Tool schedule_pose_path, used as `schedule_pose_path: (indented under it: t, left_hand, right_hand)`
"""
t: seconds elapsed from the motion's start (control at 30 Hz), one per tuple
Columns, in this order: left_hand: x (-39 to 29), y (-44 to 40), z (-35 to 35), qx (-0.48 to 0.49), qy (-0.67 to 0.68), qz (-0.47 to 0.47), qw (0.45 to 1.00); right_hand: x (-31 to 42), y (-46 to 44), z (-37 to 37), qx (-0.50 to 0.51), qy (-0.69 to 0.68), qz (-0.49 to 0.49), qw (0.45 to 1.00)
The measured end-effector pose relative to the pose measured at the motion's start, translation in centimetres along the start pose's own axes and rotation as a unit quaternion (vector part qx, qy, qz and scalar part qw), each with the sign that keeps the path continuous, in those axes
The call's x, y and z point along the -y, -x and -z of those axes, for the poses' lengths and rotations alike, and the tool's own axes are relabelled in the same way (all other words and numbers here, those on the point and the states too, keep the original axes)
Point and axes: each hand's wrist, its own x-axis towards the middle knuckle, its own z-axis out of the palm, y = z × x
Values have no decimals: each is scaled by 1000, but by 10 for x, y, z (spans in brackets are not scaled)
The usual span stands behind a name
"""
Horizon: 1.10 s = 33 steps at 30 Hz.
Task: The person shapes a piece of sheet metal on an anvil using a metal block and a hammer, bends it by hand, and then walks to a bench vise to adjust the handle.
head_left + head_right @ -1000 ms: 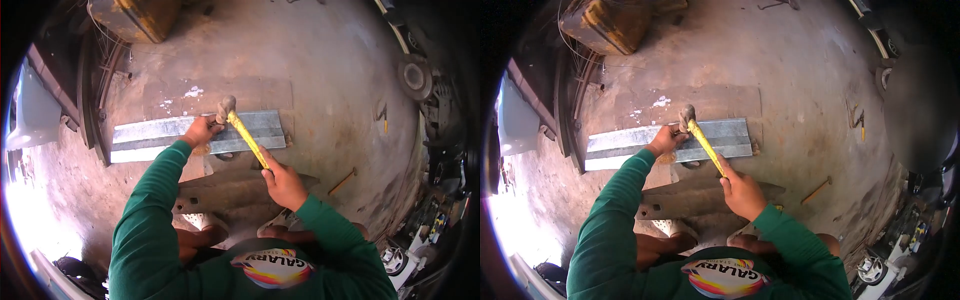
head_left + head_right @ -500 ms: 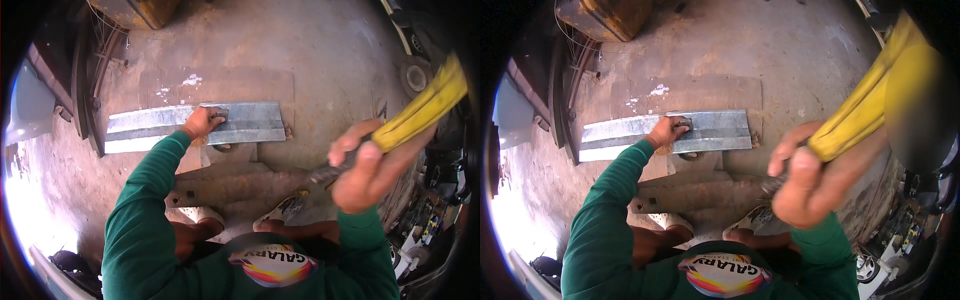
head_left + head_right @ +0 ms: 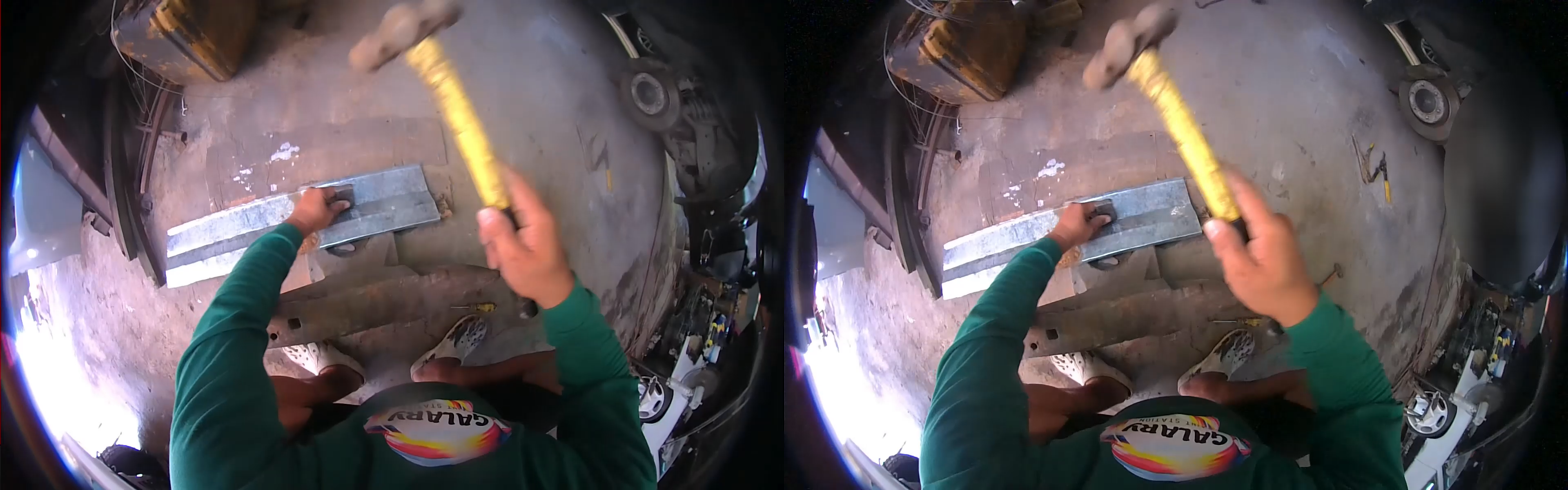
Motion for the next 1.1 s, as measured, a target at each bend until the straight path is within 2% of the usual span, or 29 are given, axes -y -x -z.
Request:
schedule_pose_path:
  t: [0.07, 0.13, 0.2, 0.3, 0.33, 0.37, 0.43, 0.5, 0.6, 0.67, 0.73, 0.8, 0.87, 0.93, 0.97, 1.03, 1.1]
  left_hand:
    - [-12, -11, -16, -40, -40, -27, 998]
    - [-22, -13, -14, -39, -42, -28, 998]
    - [-23, -14, -13, 10, -56, 2, 998]
    - [-28, -13, -11, 13, -66, 14, 998]
    - [-27, -14, -13, 12, -65, 17, 998]
    - [-25, -15, -16, -7, -53, 2, 999]
    - [-21, -12, -17, -29, -41, -5, 999]
    - [-25, -10, -15, -21, -28, -8, 999]
    - [-37, -8, -13, -17, -38, 18, 999]
    - [-29, -17, -15, -28, -46, 5, 999]
    - [-31, -12, -23, -18, -57, -12, 998]
    - [-40, -10, -17, -18, -65, 9, 998]
    - [-36, -14, -16, -16, -83, -4, 996]
    - [-30, -15, -22, -16, -78, -8, 997]
    - [-26, -16, -24, -18, -71, -19, 997]
    - [-23, -14, -27, -22, -78, -30, 996]
    - [-20, -14, -28, -52, -85, -69, 993]
  right_hand:
    - [8, -3, 21, -33, -34, 52, 998]
    - [21, -9, 43, -44, -55, 65, 995]
    - [25, -23, 59, -60, -41, 204, 976]
    - [21, -35, 48, -69, -22, 172, 982]
    - [9, -38, 41, -46, -22, 126, 991]
    - [-14, -43, 31, -23, -23, 81, 996]
    - [-75, -57, 11, 55, 21, 97, 994]
    - [-127, -63, -8, 142, 153, 85, 974]
    - [-179, -64, -25, 173, 205, 58, 962]
    - [-148, -77, -6, 166, 190, 61, 966]
    - [-120, -78, 15, 116, 99, 36, 988]
    - [-79, -78, 43, 52, 19, 68, 996]
    - [-22, -76, 70, -9, -62, 142, 988]
    - [10, -89, 80, -29, -140, 321, 936]
    - [5, -94, 75, -26, -141, 318, 937]
    - [-20, -98, 59, -35, -125, 401, 907]
    - [-112, -72, 20, -7, 10, 288, 958]
